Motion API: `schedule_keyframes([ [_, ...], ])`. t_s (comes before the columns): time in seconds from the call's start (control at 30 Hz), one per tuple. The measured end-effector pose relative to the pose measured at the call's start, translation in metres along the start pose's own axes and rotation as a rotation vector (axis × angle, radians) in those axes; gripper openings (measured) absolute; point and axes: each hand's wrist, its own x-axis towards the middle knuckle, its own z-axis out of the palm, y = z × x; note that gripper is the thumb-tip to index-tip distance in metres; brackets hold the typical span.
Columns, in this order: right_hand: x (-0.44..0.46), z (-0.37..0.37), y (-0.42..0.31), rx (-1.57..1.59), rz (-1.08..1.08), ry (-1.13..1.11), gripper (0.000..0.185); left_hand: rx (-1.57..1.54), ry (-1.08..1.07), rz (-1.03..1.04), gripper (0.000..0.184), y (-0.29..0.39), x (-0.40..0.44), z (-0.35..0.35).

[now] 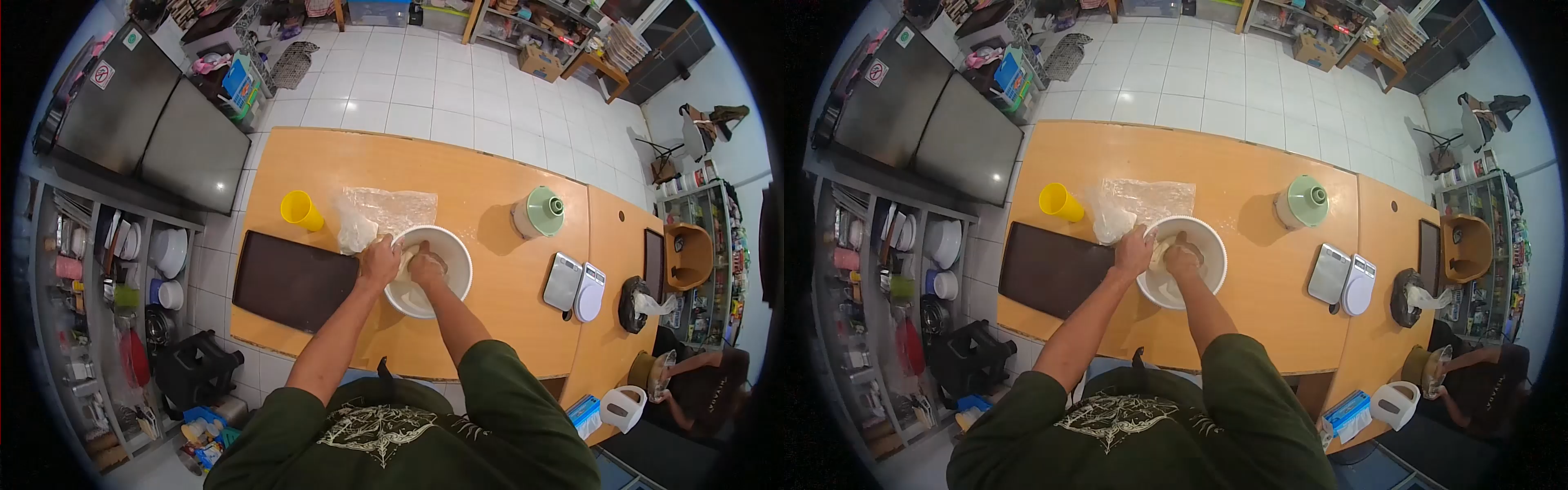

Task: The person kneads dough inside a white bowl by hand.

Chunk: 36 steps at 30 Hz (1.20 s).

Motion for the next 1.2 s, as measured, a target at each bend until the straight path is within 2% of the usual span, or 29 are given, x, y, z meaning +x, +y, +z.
schedule_keyframes([
  [0.1,0.015,0.022,0.005,-0.04,0.026,0.149,0.053,-0.008,0.01,0.012,0.039,-0.003,0.001,0.003],
  [0.23,0.024,0.034,0.014,-0.055,0.05,0.13,0.052,-0.011,-0.023,-0.019,0.04,0.004,-0.002,-0.004],
  [0.27,0.038,0.05,0.03,-0.001,-0.01,0.072,0.051,-0.002,-0.054,-0.055,0.041,0.007,-0.003,-0.006],
  [0.33,0.042,0.031,0.044,0.041,-0.082,0.014,0.05,0.0,-0.074,-0.098,0.042,0.009,0.002,-0.009],
  [0.4,0.013,-0.02,0.046,0.55,-0.094,-0.484,0.082,0.031,-0.044,-0.064,0.043,0.004,0.0,-0.003],
  [0.43,0.011,-0.018,0.051,0.544,-0.088,-0.486,0.082,0.025,-0.048,-0.069,0.043,0.003,-0.002,0.0],
  [0.5,0.01,-0.005,0.06,0.117,-0.419,-0.352,0.093,0.017,-0.041,-0.076,0.043,0.001,0.001,0.001],
  [0.53,0.004,0.014,0.057,0.117,-0.419,-0.351,0.093,0.018,-0.041,-0.075,0.043,0.0,0.002,0.001],
  [0.6,-0.013,0.058,0.031,-0.1,-0.357,0.006,0.094,0.015,-0.018,-0.049,0.042,-0.001,0.001,0.003],
  [0.63,-0.016,0.059,0.017,-0.102,-0.359,0.008,0.094,0.013,-0.015,-0.049,0.042,0.0,0.002,0.004],
  [0.7,-0.02,0.062,-0.006,-0.097,-0.133,0.031,0.089,0.001,-0.018,-0.056,0.042,-0.001,0.002,0.004],
  [0.73,-0.02,0.063,-0.008,-0.093,-0.134,0.023,0.089,0.007,-0.022,-0.062,0.042,-0.004,-0.001,0.004],
  [0.8,-0.011,0.065,-0.005,-0.175,-0.21,0.205,0.082,-0.004,-0.016,-0.053,0.042,0.0,0.0,0.002],
  [0.83,-0.007,0.067,-0.006,-0.179,-0.213,0.208,0.082,-0.007,-0.012,-0.053,0.042,0.002,0.002,0.0],
  [0.9,-0.013,0.058,-0.021,-0.065,-0.071,0.29,0.064,-0.007,-0.009,-0.059,0.042,0.004,0.0,-0.002],
  [0.93,-0.014,0.057,-0.023,-0.065,-0.075,0.28,0.064,-0.004,-0.01,-0.068,0.042,0.003,0.0,-0.003],
  [1.0,-0.007,0.052,-0.016,-0.068,-0.144,0.375,0.049,-0.025,-0.062,-0.083,0.04,0.004,0.0,-0.003],
  [1.03,0.0,0.046,-0.009,-0.068,-0.143,0.376,0.049,-0.026,-0.062,-0.082,0.04,0.005,0.002,-0.003],
  [1.1,0.015,0.034,0.004,-0.084,-0.314,0.259,0.05,-0.019,-0.051,-0.074,0.039,0.004,0.001,-0.003],
  [1.2,0.003,0.003,0.003,0.025,-0.279,0.207,0.052,-0.016,-0.069,-0.099,0.039,0.007,0.0,-0.006],
])
